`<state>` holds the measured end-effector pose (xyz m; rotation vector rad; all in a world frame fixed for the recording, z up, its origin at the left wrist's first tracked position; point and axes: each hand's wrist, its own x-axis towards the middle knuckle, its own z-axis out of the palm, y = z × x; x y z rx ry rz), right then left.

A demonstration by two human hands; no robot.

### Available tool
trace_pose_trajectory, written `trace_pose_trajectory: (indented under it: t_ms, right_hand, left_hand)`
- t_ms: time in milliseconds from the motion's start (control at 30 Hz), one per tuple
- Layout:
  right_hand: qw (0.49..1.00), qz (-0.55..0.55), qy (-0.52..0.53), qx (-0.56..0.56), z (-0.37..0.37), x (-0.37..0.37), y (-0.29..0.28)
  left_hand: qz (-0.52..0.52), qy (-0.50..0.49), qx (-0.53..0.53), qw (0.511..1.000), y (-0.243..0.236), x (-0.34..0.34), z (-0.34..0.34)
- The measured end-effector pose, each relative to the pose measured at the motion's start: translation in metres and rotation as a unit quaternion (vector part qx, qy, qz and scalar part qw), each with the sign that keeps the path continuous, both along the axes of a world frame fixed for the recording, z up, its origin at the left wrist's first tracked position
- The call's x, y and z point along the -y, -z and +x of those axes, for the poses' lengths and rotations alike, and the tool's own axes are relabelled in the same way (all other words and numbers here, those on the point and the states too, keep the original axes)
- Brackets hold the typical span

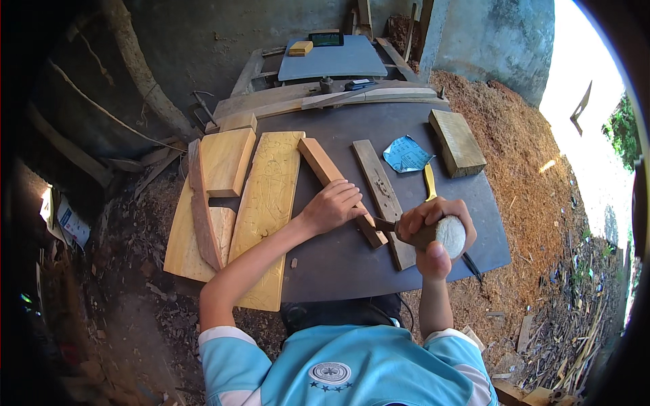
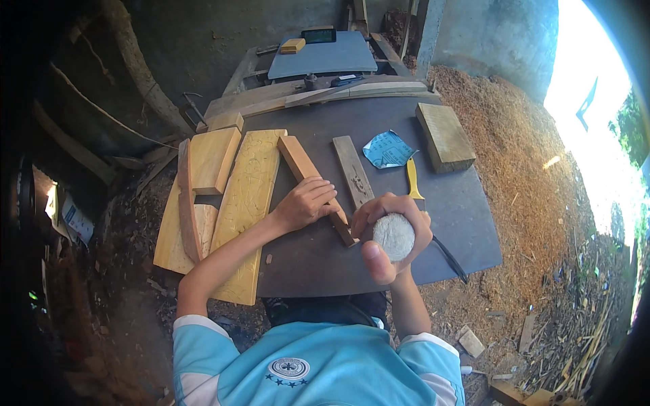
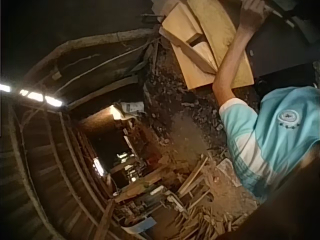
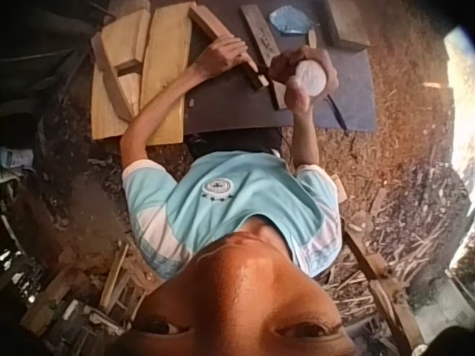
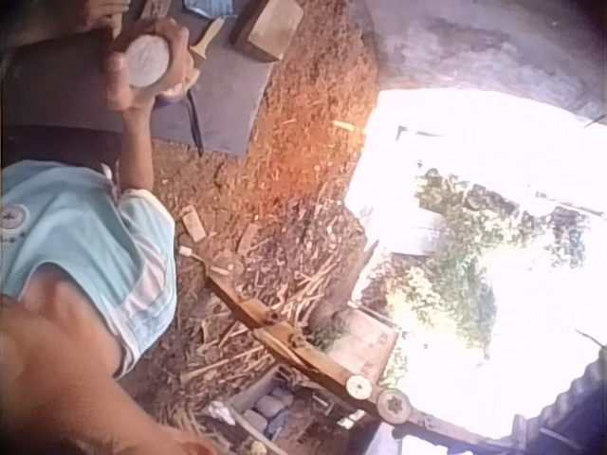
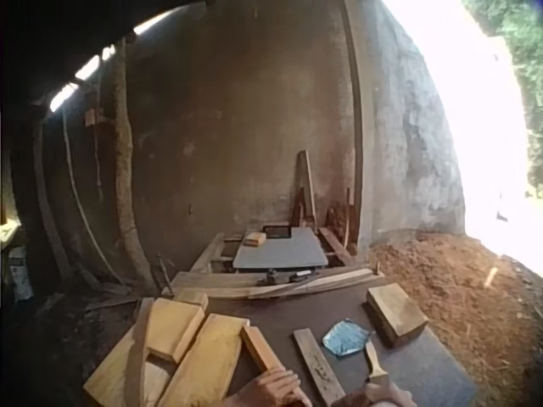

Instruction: The person cleans dust off a wood block with a brush, then measures the block with a tape measure, and carves a notch into it using a chisel and mallet.

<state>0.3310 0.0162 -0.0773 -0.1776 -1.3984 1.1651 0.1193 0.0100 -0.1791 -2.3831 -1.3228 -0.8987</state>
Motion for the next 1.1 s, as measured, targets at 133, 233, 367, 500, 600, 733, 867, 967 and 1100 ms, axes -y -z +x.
trace_pose_trajectory:
  t_ms: [133,233,367,500,600,733,867,967,1100]
  right_hand:
    - [1.000,-0.021,0.001,0.021,-0.005,0.000,-0.002]
    - [0.999,-0.033,0.011,0.030,-0.011,0.006,-0.004]
    - [0.999,-0.040,-0.035,0.008,-0.011,0.002,-0.005]
    - [0.999,-0.044,-0.022,0.012,-0.010,0.000,-0.004]
    - [0.999,-0.033,-0.016,0.000,-0.010,0.001,-0.003]
    - [0.999,-0.031,-0.028,-0.003,-0.006,-0.001,0.000]
    - [0.998,-0.039,-0.039,-0.033,-0.007,-0.005,-0.003]
    - [0.997,-0.022,-0.063,-0.028,-0.007,-0.010,-0.003]
    - [0.994,-0.007,-0.106,-0.022,-0.018,-0.016,-0.008]
  left_hand:
    - [0.028,-0.001,0.030,0.999,0.003,-0.003,0.002]
    - [-0.186,-0.154,0.221,0.945,0.005,-0.003,0.001]
    - [-0.228,-0.084,0.329,0.913,-0.014,0.008,-0.022]
    - [-0.190,0.043,0.201,0.960,-0.023,0.012,-0.026]
    - [-0.229,0.055,0.239,0.942,-0.011,0.008,-0.030]
    - [-0.256,-0.017,0.372,0.892,0.000,0.011,-0.025]
    - [-0.219,-0.052,0.723,0.653,-0.009,0.005,-0.041]
    - [-0.254,-0.054,0.579,0.773,-0.017,0.013,-0.039]
    - [-0.251,-0.043,0.124,0.959,-0.046,0.017,-0.039]
